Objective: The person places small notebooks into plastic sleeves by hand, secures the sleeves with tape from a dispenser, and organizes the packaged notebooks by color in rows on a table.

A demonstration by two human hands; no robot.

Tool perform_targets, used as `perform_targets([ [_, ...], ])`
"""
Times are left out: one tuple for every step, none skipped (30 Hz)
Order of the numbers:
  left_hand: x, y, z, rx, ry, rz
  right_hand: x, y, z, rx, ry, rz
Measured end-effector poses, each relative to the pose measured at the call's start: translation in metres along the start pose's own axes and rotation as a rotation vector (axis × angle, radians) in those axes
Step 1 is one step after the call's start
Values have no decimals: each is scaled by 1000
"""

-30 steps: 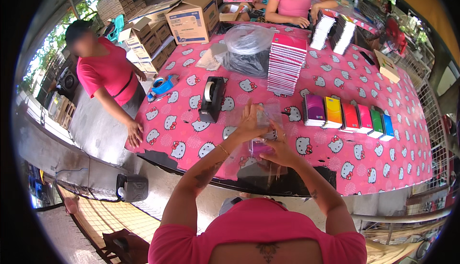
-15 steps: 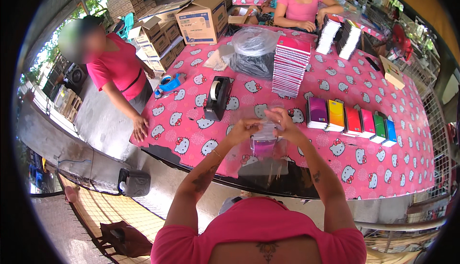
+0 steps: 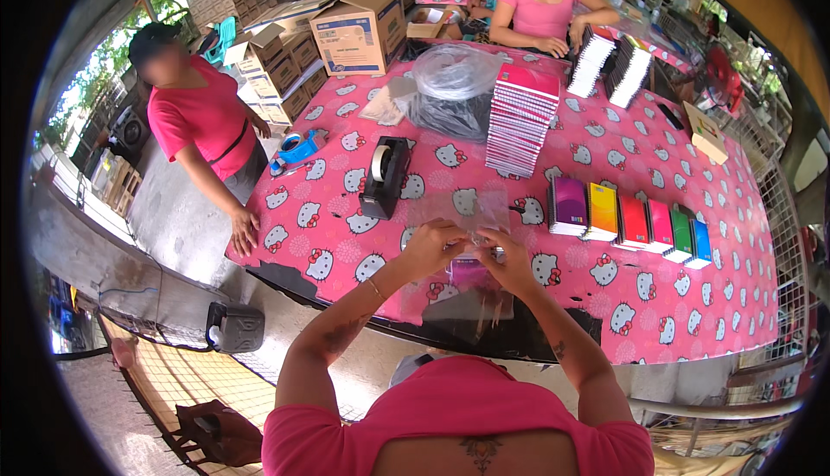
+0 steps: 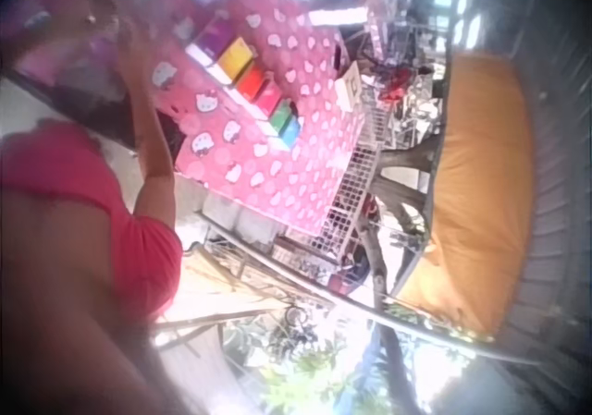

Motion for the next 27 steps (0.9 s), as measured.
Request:
perform_targets([
  [-4, -3, -6, 63, -13, -13, -1, 0, 5, -35, 9, 2],
  [-8, -7, -7, 111, -67, -45, -2, -1, 4, -44, 31, 29],
  [-13, -11, -8, 158, -121, -78, -5, -2, 3, -53, 53, 56],
  [-17, -15, -9, 205, -175, -110, -6, -3, 3, -62, 75, 83],
  [-10, -18, -3, 93, -272, -29, -3, -8, -6, -15, 157, 111],
  [-6, -21, 3, -22, -365, 53, 2, -17, -18, 33, 242, 140],
  [-2, -23, 9, -139, -458, 134, 6, -23, -26, 81, 328, 170],
  [-10, -26, -19, 69, -194, 20, 6, -24, -3, -97, 136, 110],
  [-20, -20, -53, 286, 65, -99, -1, -17, 25, -279, -68, 43],
  [-36, -10, -76, 498, 335, -217, -10, -8, 47, -462, -265, -24],
  [-39, -9, -82, 544, 424, -216, -11, -7, 53, -492, -296, -9],
  [-43, -8, -87, 590, 513, -215, -11, -5, 59, -523, -327, 8],
  [-48, -7, -92, 634, 603, -217, -11, -2, 65, -554, -356, 27],
  [-19, -7, -116, 536, 307, 113, -11, -2, 69, -547, -335, 56],
  [15, -2, -133, 479, 75, 348, -10, 0, 73, -542, -311, 93],
  [58, 12, -153, 453, -207, 542, -12, 2, 73, -540, -294, 121],
  [94, 36, -177, 500, -429, 640, -18, 2, 67, -497, -258, 106],
  [120, 60, -206, 589, -481, 625, -26, -4, 57, -445, -230, 83],
  [134, 79, -233, 647, -341, 503, -34, -9, 48, -388, -207, 60],
  [121, 76, -245, 824, -86, 513, -30, -8, 52, -366, -185, 45],
  [106, 66, -246, 993, 175, 508, -24, -6, 56, -344, -161, 34],
  [95, 67, -245, 1162, 429, 507, -23, -4, 56, -317, -150, 10],
  [102, 78, -249, 1168, 465, 489, -31, -5, 48, -339, -182, -3],
  [102, 72, -243, 1100, 487, 552, -26, -7, 44, -372, -190, 4],
  [97, 68, -234, 1032, 507, 615, -24, -9, 43, -405, -199, 11],
  [94, 63, -224, 958, 530, 668, -18, -8, 44, -378, -170, 37],
  [93, 77, -225, 924, 668, 777, -17, -7, 43, -346, -152, 53],
])
Point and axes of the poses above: each hand's wrist, its own y-axis away from the middle knuckle, its own x-axis out of the back of the hand, z = x × y, the point moved 8 cm from there along -y, towards the middle knuckle, and after that the axes turned 10 degrees about z, right-handed, at the moved point
